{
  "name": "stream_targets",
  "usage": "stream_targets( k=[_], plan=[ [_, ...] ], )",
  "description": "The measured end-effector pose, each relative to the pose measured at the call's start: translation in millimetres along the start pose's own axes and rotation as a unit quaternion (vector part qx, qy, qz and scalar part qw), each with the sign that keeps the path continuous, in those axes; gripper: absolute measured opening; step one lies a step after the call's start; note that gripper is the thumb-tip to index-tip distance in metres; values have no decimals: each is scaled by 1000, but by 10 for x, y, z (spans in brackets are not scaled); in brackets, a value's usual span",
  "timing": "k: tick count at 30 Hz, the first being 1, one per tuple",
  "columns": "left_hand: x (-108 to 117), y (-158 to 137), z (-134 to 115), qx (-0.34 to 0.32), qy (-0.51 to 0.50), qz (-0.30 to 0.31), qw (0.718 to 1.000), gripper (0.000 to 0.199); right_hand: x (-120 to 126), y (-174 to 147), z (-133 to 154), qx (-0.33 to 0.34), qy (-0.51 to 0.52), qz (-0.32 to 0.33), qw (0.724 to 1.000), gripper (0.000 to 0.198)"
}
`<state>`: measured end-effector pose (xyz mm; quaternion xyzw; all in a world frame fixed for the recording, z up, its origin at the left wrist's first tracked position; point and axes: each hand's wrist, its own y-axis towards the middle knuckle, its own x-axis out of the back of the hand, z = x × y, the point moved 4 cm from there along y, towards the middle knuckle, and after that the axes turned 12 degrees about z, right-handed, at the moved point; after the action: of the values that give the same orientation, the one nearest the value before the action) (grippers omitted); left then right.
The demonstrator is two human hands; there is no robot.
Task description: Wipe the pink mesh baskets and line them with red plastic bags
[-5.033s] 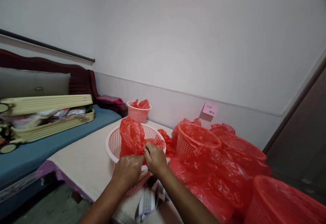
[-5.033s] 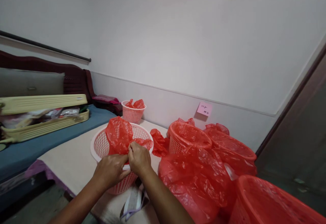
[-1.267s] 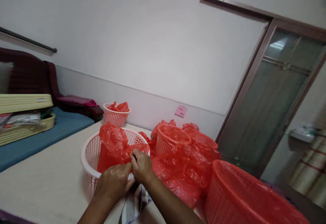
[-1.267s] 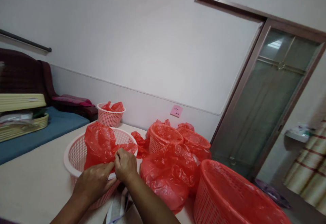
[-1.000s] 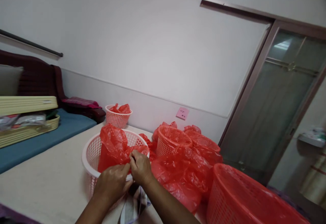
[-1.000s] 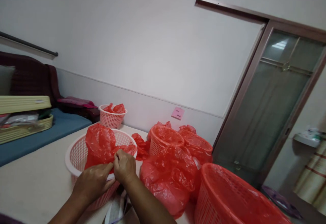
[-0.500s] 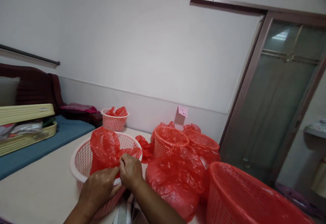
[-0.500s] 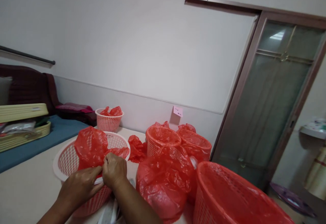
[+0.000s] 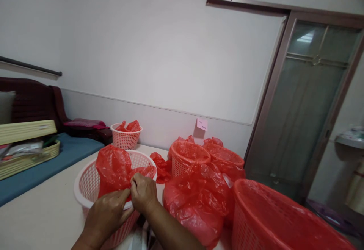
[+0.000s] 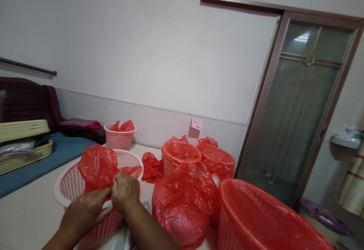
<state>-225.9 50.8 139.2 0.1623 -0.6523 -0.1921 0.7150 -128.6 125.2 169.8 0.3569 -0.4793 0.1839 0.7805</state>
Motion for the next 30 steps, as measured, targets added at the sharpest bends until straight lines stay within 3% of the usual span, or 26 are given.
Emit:
stream_targets(
  k=[14, 30],
  plan=[
    [50, 35, 30, 3, -45, 30, 999, 15, -33, 21, -19, 7, 3, -5, 1000, 14],
    [120, 10, -33, 11, -58, 23, 998, 13, -25, -16, -19, 10, 26, 0, 1000, 16]
  ],
)
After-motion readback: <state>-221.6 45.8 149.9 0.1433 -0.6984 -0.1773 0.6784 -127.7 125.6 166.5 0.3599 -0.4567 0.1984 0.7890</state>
